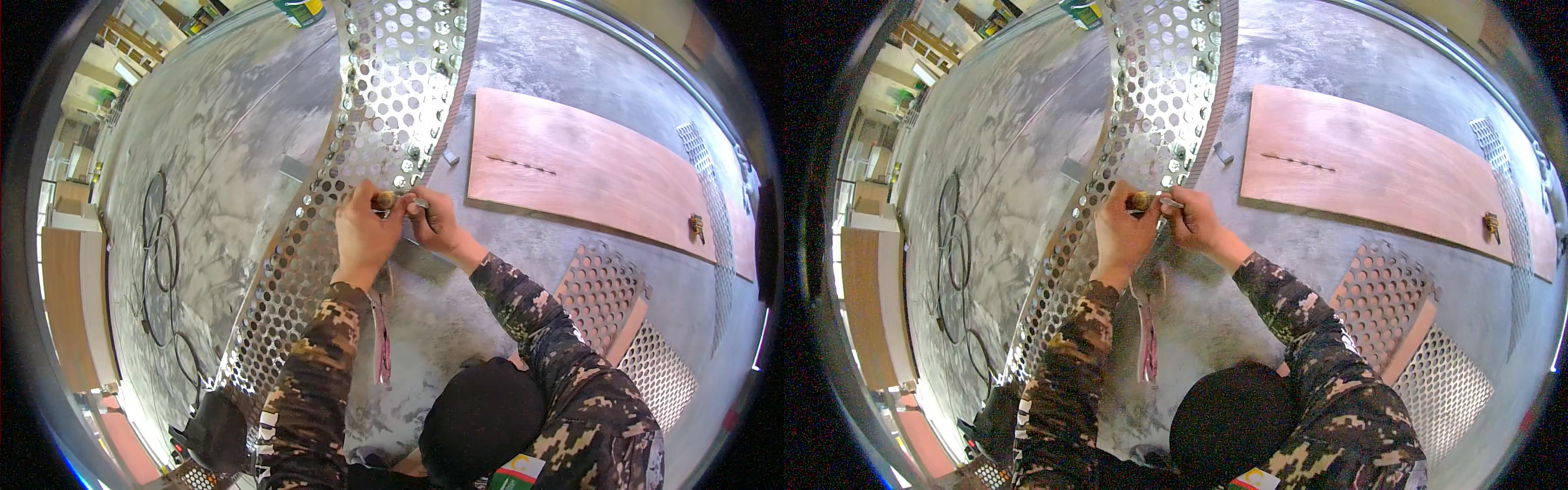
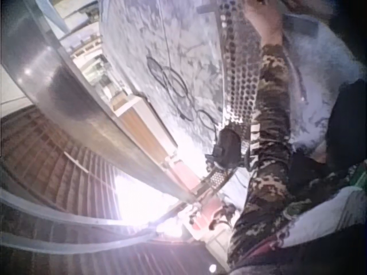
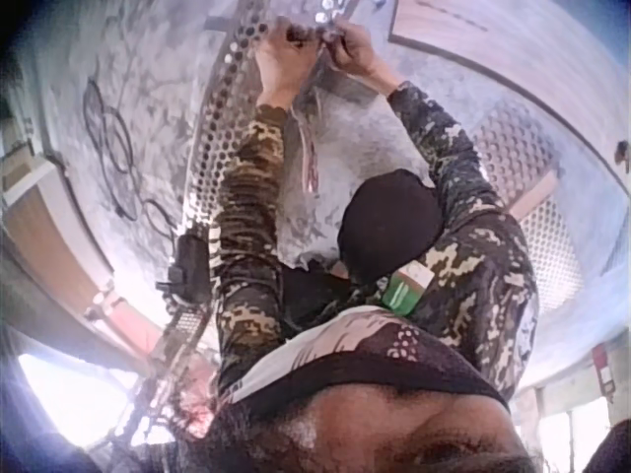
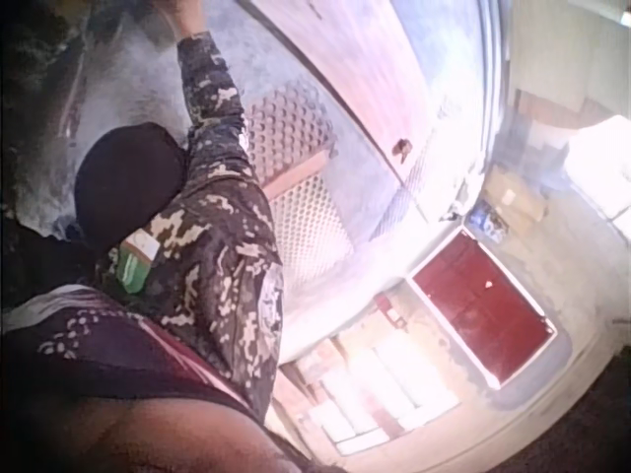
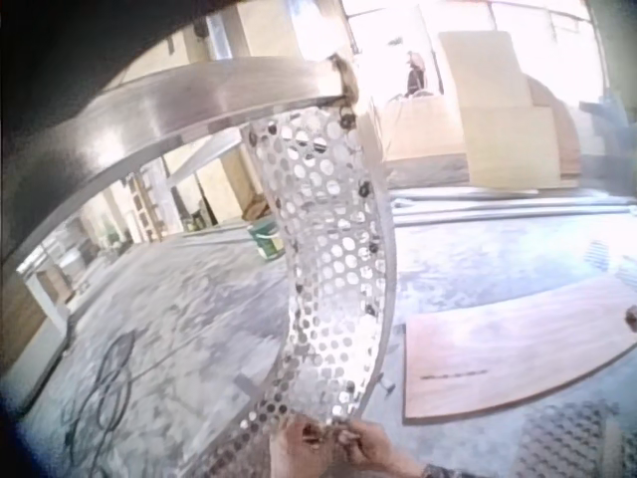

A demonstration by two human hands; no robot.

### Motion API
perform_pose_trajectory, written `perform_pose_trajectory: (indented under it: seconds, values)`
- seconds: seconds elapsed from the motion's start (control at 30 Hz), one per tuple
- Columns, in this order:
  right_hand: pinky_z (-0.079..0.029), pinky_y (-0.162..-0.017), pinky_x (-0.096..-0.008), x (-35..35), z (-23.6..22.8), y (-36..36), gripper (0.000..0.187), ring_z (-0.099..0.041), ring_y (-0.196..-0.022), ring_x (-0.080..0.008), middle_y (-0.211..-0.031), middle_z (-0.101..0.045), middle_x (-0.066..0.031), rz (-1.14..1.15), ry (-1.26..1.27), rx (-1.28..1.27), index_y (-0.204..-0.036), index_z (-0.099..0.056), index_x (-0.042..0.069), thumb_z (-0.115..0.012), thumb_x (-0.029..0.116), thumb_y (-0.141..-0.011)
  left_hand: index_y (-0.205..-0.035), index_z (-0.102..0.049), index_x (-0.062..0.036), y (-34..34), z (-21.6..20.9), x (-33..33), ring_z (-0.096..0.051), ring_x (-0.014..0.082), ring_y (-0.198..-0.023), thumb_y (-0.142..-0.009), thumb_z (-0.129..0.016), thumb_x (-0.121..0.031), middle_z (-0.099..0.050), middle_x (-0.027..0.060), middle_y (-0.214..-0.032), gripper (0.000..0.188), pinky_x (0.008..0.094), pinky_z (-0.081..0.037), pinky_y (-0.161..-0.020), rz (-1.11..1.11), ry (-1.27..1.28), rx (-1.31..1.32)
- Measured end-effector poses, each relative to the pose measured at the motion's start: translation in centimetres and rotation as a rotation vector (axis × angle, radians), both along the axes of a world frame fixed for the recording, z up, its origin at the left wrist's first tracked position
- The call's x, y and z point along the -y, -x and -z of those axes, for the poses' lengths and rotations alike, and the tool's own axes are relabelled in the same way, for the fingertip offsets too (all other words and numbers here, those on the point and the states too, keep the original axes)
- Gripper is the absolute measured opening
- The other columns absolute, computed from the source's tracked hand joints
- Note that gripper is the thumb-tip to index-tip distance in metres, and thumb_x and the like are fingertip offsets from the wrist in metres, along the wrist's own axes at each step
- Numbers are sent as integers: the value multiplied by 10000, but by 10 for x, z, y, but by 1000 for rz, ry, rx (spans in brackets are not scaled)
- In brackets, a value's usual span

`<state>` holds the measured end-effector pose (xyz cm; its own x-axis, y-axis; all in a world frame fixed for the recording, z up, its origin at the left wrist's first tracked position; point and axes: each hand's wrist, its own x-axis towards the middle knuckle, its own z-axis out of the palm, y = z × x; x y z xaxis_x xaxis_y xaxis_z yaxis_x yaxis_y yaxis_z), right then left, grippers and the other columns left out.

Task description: The person positions metal pieces along the edge of a curved perforated metal sheet and fastens them in place using clamps.

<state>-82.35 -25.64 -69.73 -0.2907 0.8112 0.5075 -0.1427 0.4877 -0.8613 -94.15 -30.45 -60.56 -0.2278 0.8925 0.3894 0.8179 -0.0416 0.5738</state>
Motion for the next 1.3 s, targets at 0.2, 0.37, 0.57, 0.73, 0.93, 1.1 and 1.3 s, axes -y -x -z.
perform_pose_trajectory:
  seconds: [0.2,0.37,0.57,0.73,0.93,1.1,1.3]
  values:
    - [-457,-571,-403,-23,-26,1,224,-549,-649,-419,-725,-599,-189,-89,-33,398,-842,-565,14,-542,221,-924,-832,-541,-21,7,2,-5,-615,356,-654,-787,-717,-144,-606,160,-691,219,414,-470,-592,-178,135,140]
    - [-443,-599,-483,-5,-78,-2,233,-582,-730,-448,-748,-583,-238,-94,-220,557,-870,-578,12,-590,244,-891,-987,-558,-24,28,16,22,-667,325,-756,-796,-668,-61,-640,170,-780,224,428,-488,-644,122,130,211]
    - [-425,-557,-428,39,-81,-76,197,-567,-624,-391,-710,-574,-202,-110,107,469,-833,-592,8,-576,191,-905,-1065,-586,-38,-27,-16,58,-589,103,-825,-865,-665,-87,-634,62,-891,221,268,-482,-747,80,353,380]
    - [-393,-542,-328,67,-127,-67,380,-415,-549,-146,-619,-476,-46,-423,289,37,-784,-531,28,-487,341,-996,-1108,-595,-1,-18,-52,99,-596,111,-889,-928,-629,-138,-609,41,-1020,229,267,-490,-798,193,281,899]
    - [-272,-513,-224,100,-188,18,434,-344,-581,-65,-720,-408,14,-714,316,-353,-763,-444,68,-407,426,-1007,-1164,-583,8,47,-128,154,-540,96,-1023,-955,-596,-242,-591,30,-1145,325,290,-440,-910,156,180,848]
    - [-357,-616,-230,146,-194,96,386,-379,-644,-67,-697,-413,46,-856,221,-324,-786,-456,73,-441,386,-1010,-1165,-546,-30,68,-56,240,-514,144,-871,-960,-534,-427,-569,40,-951,448,304,-412,-790,-784,-541,1036]
    - [-422,-699,-265,204,-133,137,369,-479,-742,-119,-844,-467,-32,-699,290,-183,-778,-437,72,-401,340,-1028,-1115,-532,-71,15,12,277,-570,188,-904,-903,-555,-556,-579,56,-991,530,380,-486,-849,-473,-464,2328]
